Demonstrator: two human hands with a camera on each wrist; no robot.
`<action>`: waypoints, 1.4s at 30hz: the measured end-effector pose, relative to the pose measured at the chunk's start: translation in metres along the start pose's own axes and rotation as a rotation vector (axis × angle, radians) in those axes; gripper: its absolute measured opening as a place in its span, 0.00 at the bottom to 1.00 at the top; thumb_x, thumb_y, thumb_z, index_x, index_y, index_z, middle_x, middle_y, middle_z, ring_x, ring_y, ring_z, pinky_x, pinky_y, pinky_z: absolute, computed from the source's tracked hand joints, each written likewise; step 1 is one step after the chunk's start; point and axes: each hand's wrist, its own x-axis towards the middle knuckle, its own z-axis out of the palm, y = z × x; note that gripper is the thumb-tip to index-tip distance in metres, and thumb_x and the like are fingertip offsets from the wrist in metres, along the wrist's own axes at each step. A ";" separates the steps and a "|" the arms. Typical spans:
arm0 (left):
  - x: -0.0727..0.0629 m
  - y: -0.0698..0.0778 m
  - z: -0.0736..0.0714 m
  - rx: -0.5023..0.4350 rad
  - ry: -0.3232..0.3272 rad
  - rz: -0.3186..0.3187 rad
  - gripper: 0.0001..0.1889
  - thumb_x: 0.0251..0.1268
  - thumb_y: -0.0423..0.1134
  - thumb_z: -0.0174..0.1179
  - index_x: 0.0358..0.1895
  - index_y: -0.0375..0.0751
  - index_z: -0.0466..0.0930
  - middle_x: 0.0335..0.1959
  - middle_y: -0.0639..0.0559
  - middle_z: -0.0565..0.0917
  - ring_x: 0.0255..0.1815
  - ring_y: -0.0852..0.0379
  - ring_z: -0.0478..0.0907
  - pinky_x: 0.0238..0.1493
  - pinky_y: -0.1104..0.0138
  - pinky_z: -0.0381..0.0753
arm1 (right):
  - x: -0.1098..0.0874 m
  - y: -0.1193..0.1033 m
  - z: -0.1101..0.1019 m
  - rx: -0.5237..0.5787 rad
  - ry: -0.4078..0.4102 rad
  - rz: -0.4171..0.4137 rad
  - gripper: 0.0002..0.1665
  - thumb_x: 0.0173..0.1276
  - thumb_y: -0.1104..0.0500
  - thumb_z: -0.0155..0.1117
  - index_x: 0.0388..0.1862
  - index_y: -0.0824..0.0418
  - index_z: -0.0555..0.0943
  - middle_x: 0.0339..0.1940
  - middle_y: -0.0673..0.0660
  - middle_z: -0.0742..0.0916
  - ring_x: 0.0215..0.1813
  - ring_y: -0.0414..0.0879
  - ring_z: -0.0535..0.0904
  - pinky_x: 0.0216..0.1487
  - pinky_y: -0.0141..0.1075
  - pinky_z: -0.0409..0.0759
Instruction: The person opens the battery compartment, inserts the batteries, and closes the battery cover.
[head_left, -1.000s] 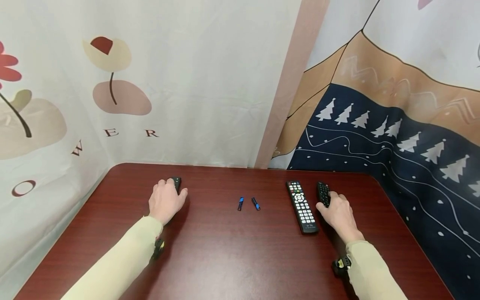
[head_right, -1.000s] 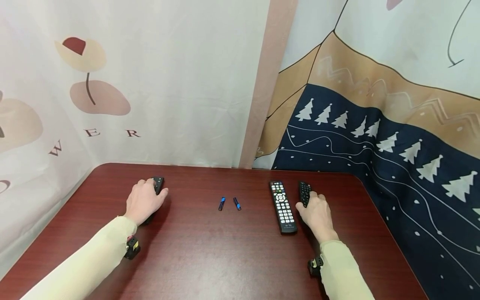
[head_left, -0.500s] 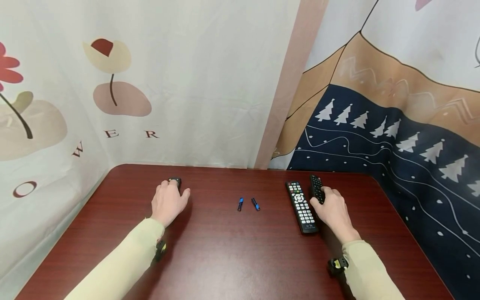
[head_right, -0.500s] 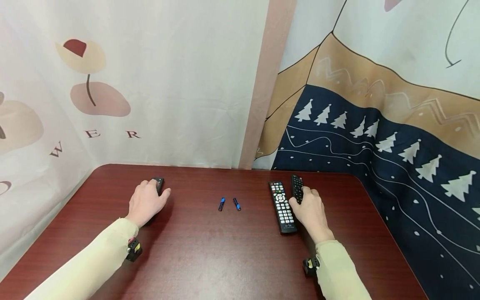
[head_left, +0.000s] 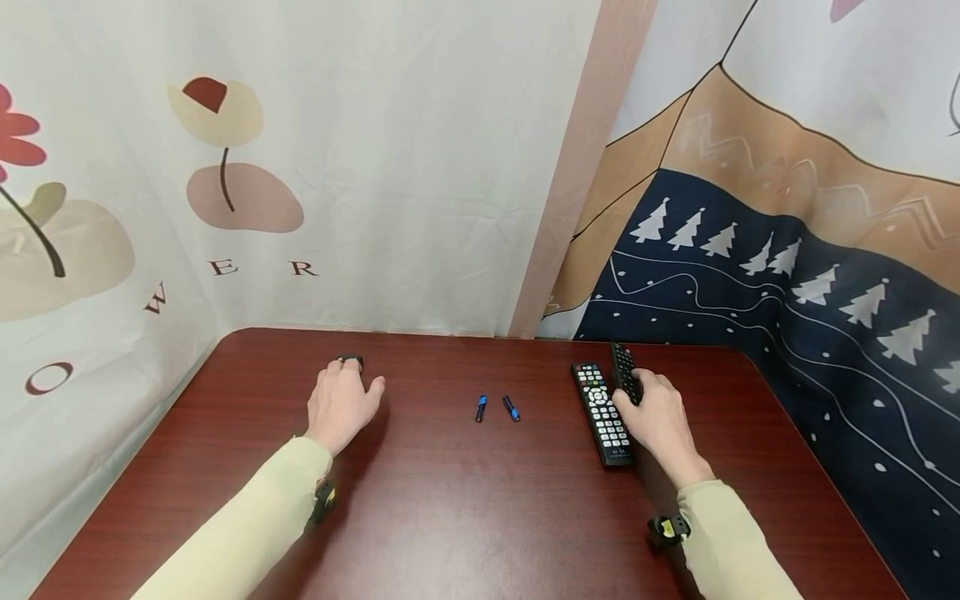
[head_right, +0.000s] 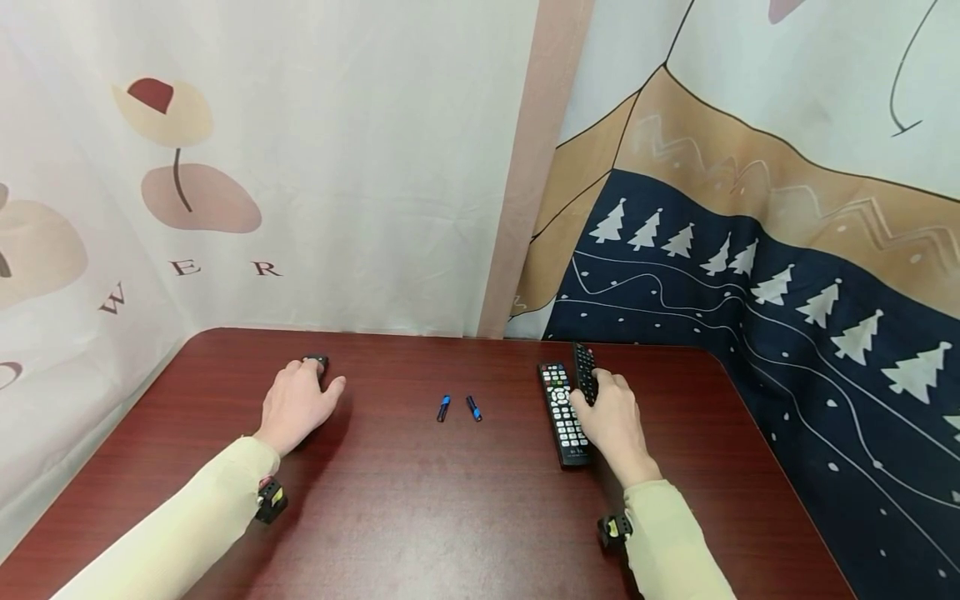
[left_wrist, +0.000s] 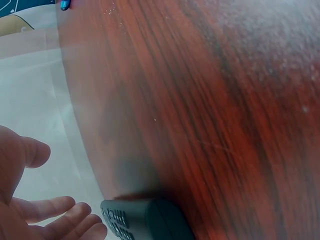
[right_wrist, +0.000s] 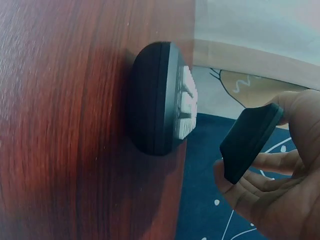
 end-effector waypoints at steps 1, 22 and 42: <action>0.000 0.001 0.000 0.000 0.000 0.002 0.29 0.74 0.47 0.56 0.62 0.20 0.73 0.60 0.23 0.74 0.62 0.27 0.70 0.57 0.37 0.77 | 0.000 -0.001 0.000 0.007 0.004 -0.008 0.31 0.72 0.55 0.56 0.68 0.74 0.73 0.58 0.75 0.80 0.51 0.65 0.78 0.53 0.59 0.80; -0.004 0.012 0.003 0.010 0.017 0.044 0.27 0.73 0.46 0.57 0.58 0.21 0.75 0.54 0.25 0.76 0.56 0.29 0.73 0.51 0.38 0.79 | 0.001 -0.019 0.011 0.215 0.021 -0.011 0.24 0.76 0.56 0.60 0.65 0.68 0.78 0.49 0.67 0.86 0.46 0.56 0.83 0.42 0.42 0.79; -0.007 0.027 0.007 -0.007 0.034 0.074 0.27 0.72 0.47 0.58 0.59 0.23 0.76 0.55 0.28 0.77 0.57 0.31 0.74 0.55 0.41 0.79 | -0.002 -0.035 0.027 0.363 0.021 0.000 0.20 0.76 0.55 0.61 0.61 0.62 0.82 0.44 0.63 0.90 0.43 0.52 0.85 0.44 0.36 0.79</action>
